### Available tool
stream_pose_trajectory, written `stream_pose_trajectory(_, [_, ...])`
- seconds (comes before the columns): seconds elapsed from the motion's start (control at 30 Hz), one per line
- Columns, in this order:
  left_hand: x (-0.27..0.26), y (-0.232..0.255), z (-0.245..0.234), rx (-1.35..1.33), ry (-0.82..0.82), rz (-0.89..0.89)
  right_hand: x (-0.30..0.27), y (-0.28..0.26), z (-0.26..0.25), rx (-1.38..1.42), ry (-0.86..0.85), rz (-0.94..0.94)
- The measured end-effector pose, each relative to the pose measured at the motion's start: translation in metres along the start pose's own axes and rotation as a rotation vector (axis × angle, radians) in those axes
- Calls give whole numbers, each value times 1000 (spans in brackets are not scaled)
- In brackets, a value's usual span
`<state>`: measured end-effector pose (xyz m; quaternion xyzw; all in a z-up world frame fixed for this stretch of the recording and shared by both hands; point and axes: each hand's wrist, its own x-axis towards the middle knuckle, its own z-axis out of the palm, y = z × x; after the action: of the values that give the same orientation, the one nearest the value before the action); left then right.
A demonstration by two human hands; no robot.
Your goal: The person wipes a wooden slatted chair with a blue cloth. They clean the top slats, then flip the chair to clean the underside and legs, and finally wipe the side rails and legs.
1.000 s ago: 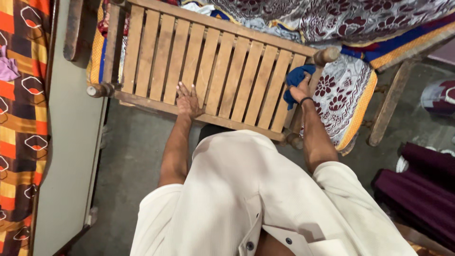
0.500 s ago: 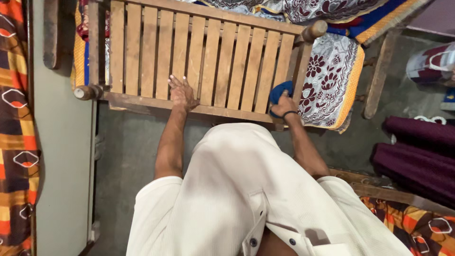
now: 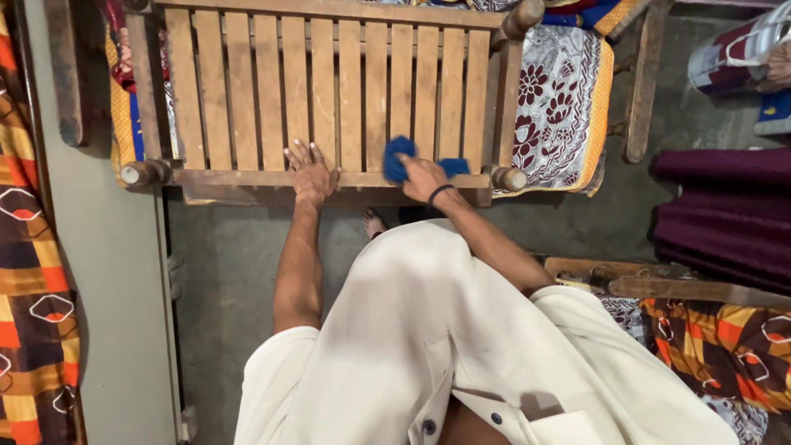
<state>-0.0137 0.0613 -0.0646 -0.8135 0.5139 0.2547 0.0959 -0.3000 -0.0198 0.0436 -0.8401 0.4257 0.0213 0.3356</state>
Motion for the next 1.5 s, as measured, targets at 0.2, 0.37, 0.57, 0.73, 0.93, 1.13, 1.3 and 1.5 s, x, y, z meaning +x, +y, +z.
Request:
stream_pose_trajectory(0.2, [1, 1, 0, -16, -40, 1, -22, -17, 1, -261, -79, -176])
stream_pose_trajectory(0.37, [-1, 2, -6, -20, -42, -3, -56, 44, 2, -344, -61, 45])
stream_pose_trajectory(0.57, [-1, 0, -6, -20, -25, 33, -43, 155, -33, -219, -311, 470])
stream_pose_trajectory(0.73, [-1, 4, -7, 5, -48, 7, -39, 147, -115, -191, 33, 481])
stream_pose_trajectory(0.93, [9, 8, -17, 22, -114, -4, -18, 93, -193, -274, 562, 339])
stream_pose_trajectory(1.13, [9, 2, -31, 137, -203, 59, 37, 164, -187, -382, 457, 246])
stream_pose_trajectory(1.3, [6, 6, -35, 142, -239, 29, 71, 217, -141, -245, -14, 436])
stream_pose_trajectory(1.5, [7, 7, -41, 165, -274, 23, 119, 234, -161, -291, -199, 477])
